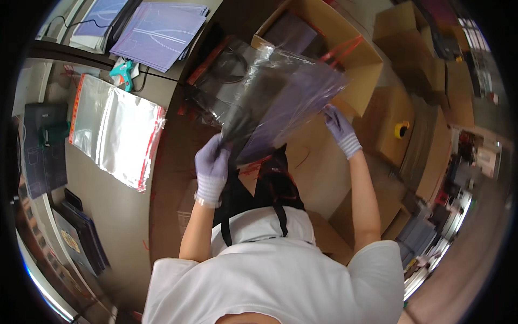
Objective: The person places flat, decorative items into clear plastic bags and then stacks them into a cardboard box. After filling the box, the person closes the flaps and seals the box using a handheld tape dispenser.
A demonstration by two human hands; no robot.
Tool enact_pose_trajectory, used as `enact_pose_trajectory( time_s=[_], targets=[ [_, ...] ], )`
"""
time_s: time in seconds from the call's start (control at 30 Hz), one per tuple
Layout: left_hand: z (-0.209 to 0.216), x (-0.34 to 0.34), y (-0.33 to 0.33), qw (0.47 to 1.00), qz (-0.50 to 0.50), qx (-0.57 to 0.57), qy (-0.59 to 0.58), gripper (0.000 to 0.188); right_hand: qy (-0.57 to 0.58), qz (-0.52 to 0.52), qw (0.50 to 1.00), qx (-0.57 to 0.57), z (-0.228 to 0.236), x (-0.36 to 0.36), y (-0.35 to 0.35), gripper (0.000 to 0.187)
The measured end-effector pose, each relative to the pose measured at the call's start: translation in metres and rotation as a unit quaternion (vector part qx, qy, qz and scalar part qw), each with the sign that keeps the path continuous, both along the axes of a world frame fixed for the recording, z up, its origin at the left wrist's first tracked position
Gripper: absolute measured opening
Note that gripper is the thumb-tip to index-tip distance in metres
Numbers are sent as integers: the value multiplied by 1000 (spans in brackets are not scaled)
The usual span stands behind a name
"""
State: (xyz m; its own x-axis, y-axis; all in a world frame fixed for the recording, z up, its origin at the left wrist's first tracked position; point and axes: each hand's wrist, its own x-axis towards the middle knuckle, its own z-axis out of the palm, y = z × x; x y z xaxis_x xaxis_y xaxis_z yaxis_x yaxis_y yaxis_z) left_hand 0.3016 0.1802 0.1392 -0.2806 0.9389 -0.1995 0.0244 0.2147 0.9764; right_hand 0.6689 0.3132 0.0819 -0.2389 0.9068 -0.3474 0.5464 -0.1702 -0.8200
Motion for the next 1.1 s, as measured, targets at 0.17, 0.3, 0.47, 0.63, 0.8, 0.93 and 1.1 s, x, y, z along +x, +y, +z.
enact_pose_trajectory(
  time_s=[0.17,0.3,0.47,0.63,0.8,0.93,1.1],
  targets=[
    [-210,59,50,940,262,-100,-192,16,-23,97,995,-30,-111,-89,154,59],
    [-323,68,51,898,396,-176,-80,36,-229,332,908,114,-217,-168,226,66],
    [-297,65,82,791,376,-420,237,98,-143,319,937,0,-282,-193,246,88],
    [-338,49,75,853,401,-332,-26,114,-85,270,958,-42,-308,-195,274,104],
    [-379,47,30,896,372,-194,-147,97,-71,281,929,-228,-307,-229,275,111],
    [-366,76,-11,809,429,-134,-380,55,-155,417,886,-131,-288,-241,241,124],
    [-393,87,-14,834,400,-103,-367,53,-110,438,883,-130,-313,-240,253,122]
  ],
)
